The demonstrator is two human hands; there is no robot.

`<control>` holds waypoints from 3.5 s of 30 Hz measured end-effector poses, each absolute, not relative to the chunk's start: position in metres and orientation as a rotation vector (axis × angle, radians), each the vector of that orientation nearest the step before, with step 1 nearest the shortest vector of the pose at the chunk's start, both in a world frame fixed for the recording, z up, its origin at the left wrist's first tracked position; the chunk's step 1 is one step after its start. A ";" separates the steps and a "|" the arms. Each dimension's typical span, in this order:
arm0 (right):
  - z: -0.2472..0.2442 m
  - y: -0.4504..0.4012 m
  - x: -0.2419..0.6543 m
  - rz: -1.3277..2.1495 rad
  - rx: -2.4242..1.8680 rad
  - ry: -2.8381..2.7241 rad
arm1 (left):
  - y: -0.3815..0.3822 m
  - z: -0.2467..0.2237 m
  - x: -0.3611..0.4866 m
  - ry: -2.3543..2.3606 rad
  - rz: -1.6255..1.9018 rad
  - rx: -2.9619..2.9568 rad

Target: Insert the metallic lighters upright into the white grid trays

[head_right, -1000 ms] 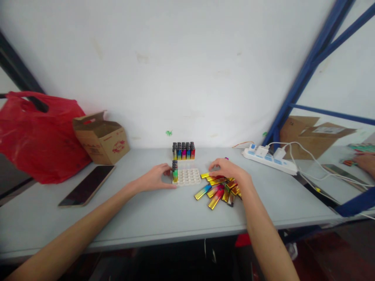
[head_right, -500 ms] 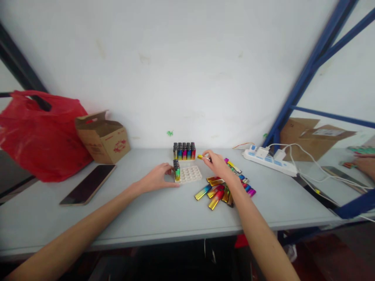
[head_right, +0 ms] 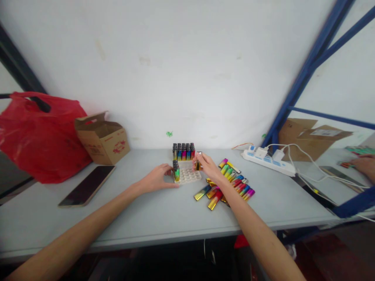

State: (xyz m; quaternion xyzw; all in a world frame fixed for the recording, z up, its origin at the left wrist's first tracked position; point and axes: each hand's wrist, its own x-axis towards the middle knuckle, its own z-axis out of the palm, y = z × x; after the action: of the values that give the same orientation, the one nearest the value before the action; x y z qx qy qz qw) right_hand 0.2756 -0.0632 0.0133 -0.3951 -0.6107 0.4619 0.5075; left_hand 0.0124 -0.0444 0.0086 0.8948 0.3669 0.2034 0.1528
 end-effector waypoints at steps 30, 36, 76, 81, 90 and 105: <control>0.025 -0.091 0.249 0.359 -1.102 -2.104 | -0.043 0.006 0.012 1.035 0.607 2.568; 0.022 -0.093 0.249 0.598 -1.119 -2.089 | -0.039 0.005 0.008 0.992 0.581 2.549; 0.001 -0.038 0.361 -0.005 -1.761 -2.118 | -0.043 0.017 0.004 1.021 0.550 2.582; 0.002 -0.037 0.356 0.200 -1.709 -1.908 | -0.042 0.015 0.004 1.017 0.569 2.585; 0.017 -0.050 0.327 0.858 -1.205 -1.438 | -0.044 0.016 0.006 1.022 0.551 2.597; 0.013 -0.074 0.251 0.542 -1.361 -1.708 | -0.047 0.017 0.007 0.926 0.472 2.669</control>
State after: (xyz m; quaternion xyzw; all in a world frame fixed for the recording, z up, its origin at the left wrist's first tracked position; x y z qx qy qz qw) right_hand 0.2512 -0.0742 0.0133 -0.5457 -0.6848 0.2173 0.4312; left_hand 0.0070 -0.0470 0.0169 0.9229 0.3203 0.1631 0.1381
